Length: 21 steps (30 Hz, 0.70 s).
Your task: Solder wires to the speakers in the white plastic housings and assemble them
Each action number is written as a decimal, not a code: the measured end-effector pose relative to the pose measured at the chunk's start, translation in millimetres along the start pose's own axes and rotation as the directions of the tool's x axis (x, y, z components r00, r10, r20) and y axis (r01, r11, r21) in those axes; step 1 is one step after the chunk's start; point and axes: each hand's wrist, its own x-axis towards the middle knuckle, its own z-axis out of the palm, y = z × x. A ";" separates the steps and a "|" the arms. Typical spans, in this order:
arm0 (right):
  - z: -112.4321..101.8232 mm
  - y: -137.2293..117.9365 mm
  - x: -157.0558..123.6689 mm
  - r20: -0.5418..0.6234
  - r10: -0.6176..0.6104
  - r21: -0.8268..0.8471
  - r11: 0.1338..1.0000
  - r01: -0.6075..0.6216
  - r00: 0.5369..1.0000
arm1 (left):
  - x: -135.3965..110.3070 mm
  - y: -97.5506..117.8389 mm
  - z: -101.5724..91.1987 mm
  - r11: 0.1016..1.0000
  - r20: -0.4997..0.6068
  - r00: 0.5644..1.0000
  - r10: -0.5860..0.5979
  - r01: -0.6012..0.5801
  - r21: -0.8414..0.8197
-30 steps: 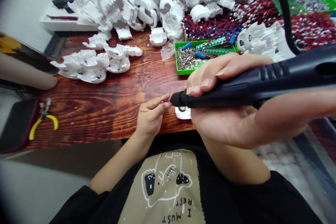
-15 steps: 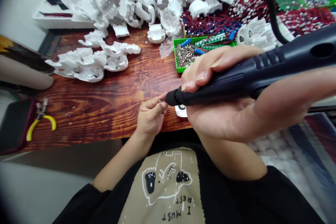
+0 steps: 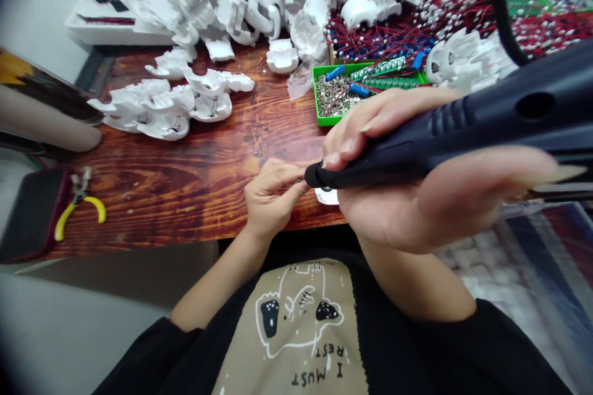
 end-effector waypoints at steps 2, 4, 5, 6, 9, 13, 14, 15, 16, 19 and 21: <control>5.5 1.5 -0.4 -0.049 -0.113 -0.055 0.992 0.110 0.992 | -0.2 0.0 -1.3 0.987 0.042 0.997 0.059 -0.065 0.145; 6.8 5.1 0.7 -0.009 -0.197 -0.066 0.978 0.196 0.980 | -0.9 -0.4 -1.0 0.973 0.062 0.995 0.074 -0.086 0.216; 6.3 7.8 1.5 0.002 -0.232 -0.059 0.971 0.231 0.973 | -1.5 -0.8 -0.2 0.973 0.058 0.996 0.066 -0.077 0.219; 5.3 10.7 2.4 0.007 -0.252 -0.055 0.966 0.252 0.968 | -2.3 -1.3 0.8 0.977 0.051 0.998 0.048 -0.057 0.205; 1.9 18.5 3.9 0.017 -0.270 -0.030 0.962 0.271 0.963 | -4.8 -2.9 4.7 0.992 0.028 0.999 -0.047 0.043 0.123; 0.4 20.2 2.8 -0.013 -0.269 -0.027 0.963 0.268 0.963 | -5.8 -2.8 8.8 0.987 0.031 0.993 -0.115 0.111 0.117; 0.2 19.2 2.5 -0.026 -0.261 -0.037 0.965 0.260 0.965 | -5.2 -2.1 9.5 0.984 0.039 0.992 -0.117 0.111 0.138; -0.2 18.1 2.4 -0.037 -0.254 -0.045 0.967 0.252 0.967 | -4.3 -1.3 10.0 0.981 0.049 0.992 -0.117 0.108 0.164; -0.9 17.2 2.5 -0.039 -0.245 -0.050 0.969 0.244 0.969 | -3.3 -0.4 10.4 0.976 0.060 0.991 -0.116 0.103 0.192; -5.8 18.4 4.0 -0.047 -0.243 -0.038 0.970 0.242 0.969 | -0.5 0.7 9.5 0.958 0.110 0.986 -0.125 0.091 0.273; -11.4 22.8 5.2 -0.074 -0.265 -0.040 0.964 0.262 0.961 | -0.2 -1.1 6.7 0.949 0.162 0.974 -0.155 0.101 0.298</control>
